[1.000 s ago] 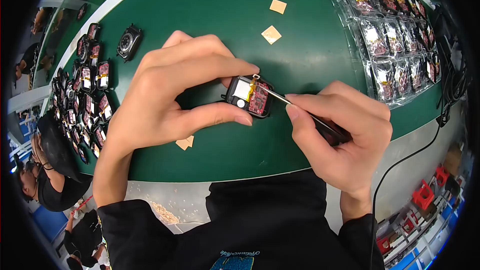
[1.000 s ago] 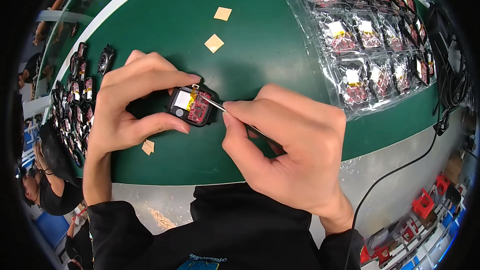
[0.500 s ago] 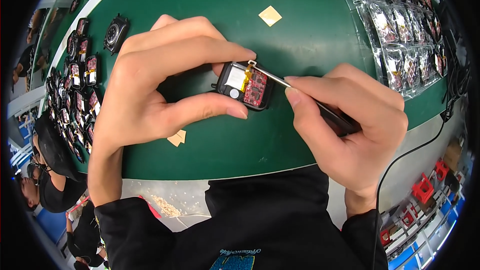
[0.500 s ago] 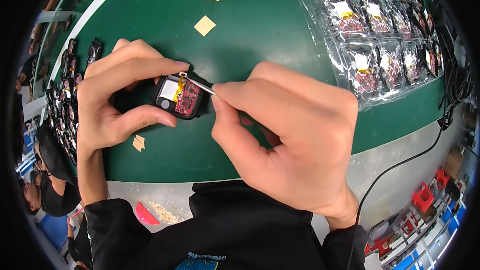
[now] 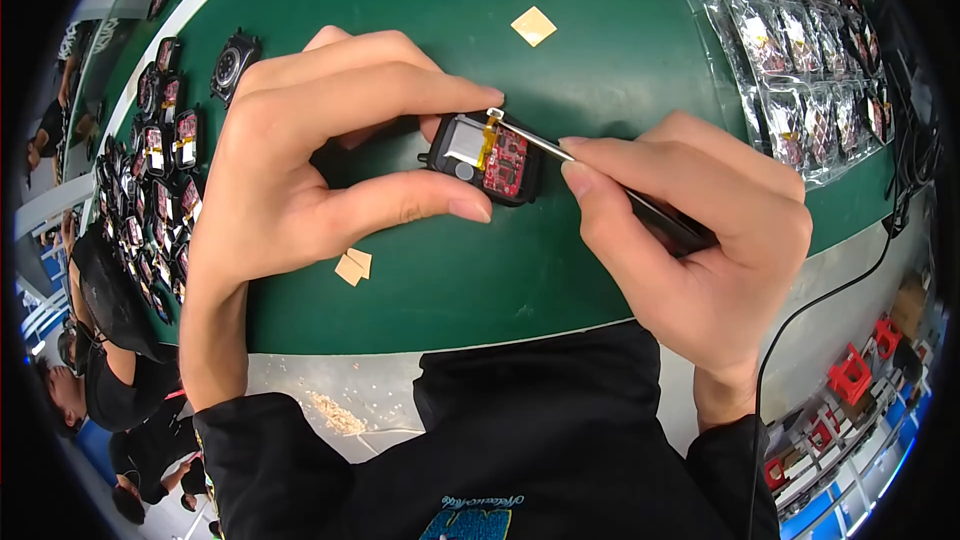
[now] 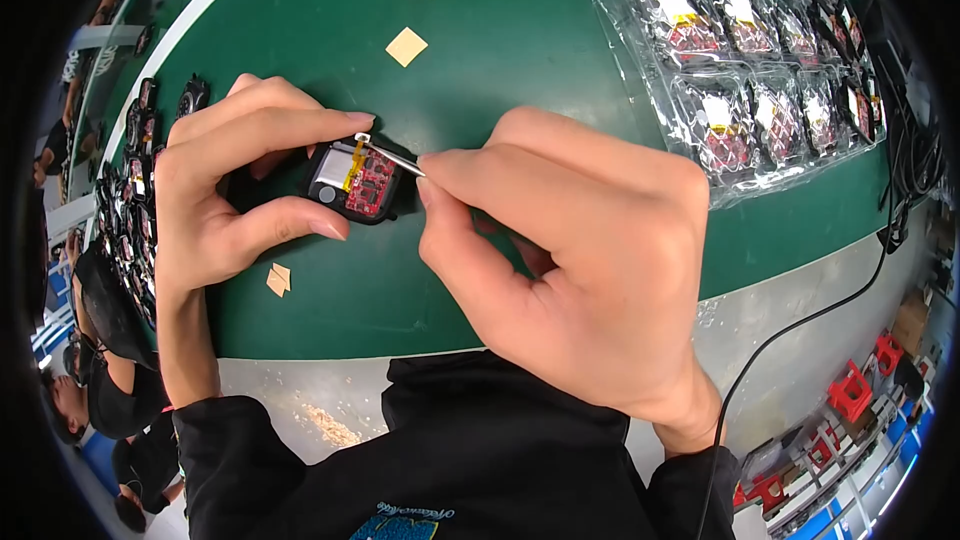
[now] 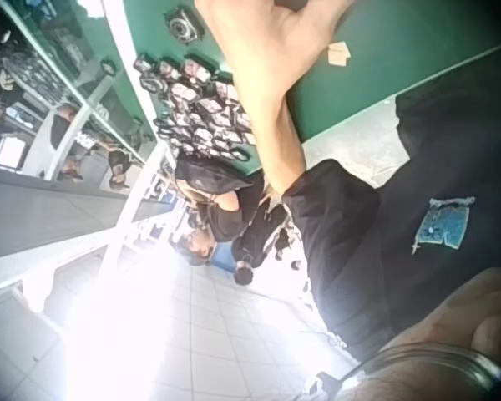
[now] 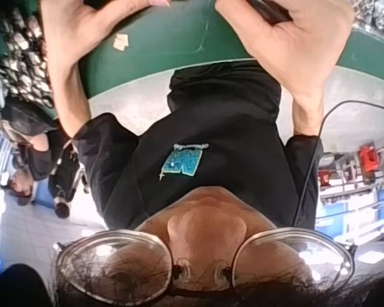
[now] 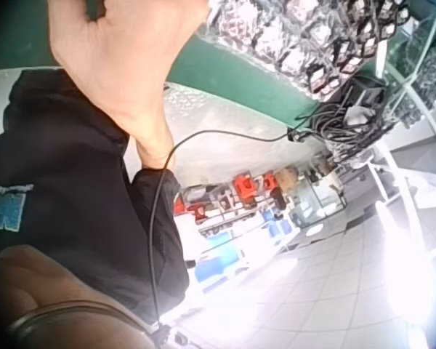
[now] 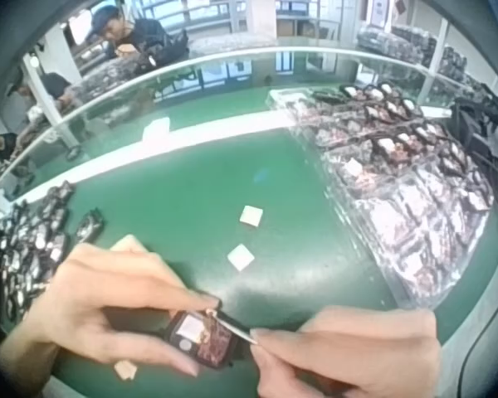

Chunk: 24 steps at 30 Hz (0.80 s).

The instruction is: Assembling internal components of smartwatches at a factory workbench.

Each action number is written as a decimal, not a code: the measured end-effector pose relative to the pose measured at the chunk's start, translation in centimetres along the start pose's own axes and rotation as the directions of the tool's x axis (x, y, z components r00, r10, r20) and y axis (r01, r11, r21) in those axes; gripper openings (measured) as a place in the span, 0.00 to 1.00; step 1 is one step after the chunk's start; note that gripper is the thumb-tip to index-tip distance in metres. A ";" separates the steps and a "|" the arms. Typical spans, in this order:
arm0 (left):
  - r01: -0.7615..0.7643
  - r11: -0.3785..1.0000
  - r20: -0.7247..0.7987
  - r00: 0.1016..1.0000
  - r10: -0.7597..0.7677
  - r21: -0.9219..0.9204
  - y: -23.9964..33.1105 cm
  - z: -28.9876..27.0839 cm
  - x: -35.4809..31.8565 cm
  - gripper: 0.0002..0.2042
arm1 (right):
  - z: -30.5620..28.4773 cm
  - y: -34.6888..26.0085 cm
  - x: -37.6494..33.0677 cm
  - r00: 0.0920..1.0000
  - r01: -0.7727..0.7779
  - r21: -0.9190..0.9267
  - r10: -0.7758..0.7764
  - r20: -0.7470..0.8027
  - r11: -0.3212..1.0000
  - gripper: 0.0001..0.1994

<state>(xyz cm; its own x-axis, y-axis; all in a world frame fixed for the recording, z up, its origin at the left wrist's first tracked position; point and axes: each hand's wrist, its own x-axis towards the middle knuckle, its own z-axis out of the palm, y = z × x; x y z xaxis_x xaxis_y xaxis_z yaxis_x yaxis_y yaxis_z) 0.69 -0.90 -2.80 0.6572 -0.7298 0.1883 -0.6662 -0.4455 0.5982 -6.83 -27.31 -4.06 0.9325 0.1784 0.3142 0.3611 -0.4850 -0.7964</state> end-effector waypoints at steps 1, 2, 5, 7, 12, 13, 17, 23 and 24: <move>0.000 1.000 -0.003 1.000 0.000 -0.001 0.0 -0.1 0.1 0.33 | 0.1 0.0 0.1 1.000 0.007 0.003 -0.007 -0.012 1.000 0.10; -0.001 1.000 -0.002 1.000 0.001 0.000 0.1 -0.1 0.0 0.33 | 0.1 0.0 0.1 1.000 0.015 0.006 -0.015 -0.023 1.000 0.10; 0.051 0.998 -0.016 0.999 -0.052 -0.019 0.3 0.0 -0.1 0.33 | 0.1 0.2 0.0 1.000 0.018 0.034 -0.018 -0.016 0.999 0.10; 0.038 0.999 -0.014 0.999 -0.039 -0.031 0.1 0.1 -0.1 0.32 | 0.3 0.2 0.2 1.000 0.016 0.031 -0.015 -0.022 0.999 0.10; 0.066 0.995 -0.020 0.998 -0.067 -0.071 0.1 0.2 -0.2 0.33 | 0.2 0.2 0.0 0.999 0.010 0.024 -0.009 -0.047 1.000 0.10; 0.107 0.986 -0.047 0.992 -0.114 -0.124 0.1 0.3 -0.3 0.32 | 0.1 0.1 -0.1 0.998 0.034 0.008 -0.033 -0.051 0.999 0.11; 0.080 0.994 -0.006 0.997 -0.081 -0.075 0.4 -0.1 -0.1 0.31 | 0.4 0.2 -0.2 0.990 0.098 -0.062 -0.104 -0.092 0.993 0.13; 0.089 0.992 -0.007 0.996 -0.090 -0.087 0.2 0.0 -0.1 0.29 | 0.8 0.4 -0.2 0.984 0.145 -0.102 -0.155 -0.091 0.984 0.14; 0.086 0.993 -0.005 0.996 -0.087 -0.080 0.2 -0.1 0.0 0.29 | 0.7 0.4 -0.1 0.984 0.146 -0.100 -0.155 -0.085 0.984 0.14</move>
<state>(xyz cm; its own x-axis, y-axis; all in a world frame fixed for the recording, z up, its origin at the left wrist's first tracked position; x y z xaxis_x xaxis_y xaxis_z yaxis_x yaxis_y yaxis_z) 0.56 -0.93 -2.66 0.7143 -0.6857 0.1399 -0.5766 -0.4634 0.6729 -6.79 -26.90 -4.74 0.8610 0.1774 0.4766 0.4906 -0.5367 -0.6865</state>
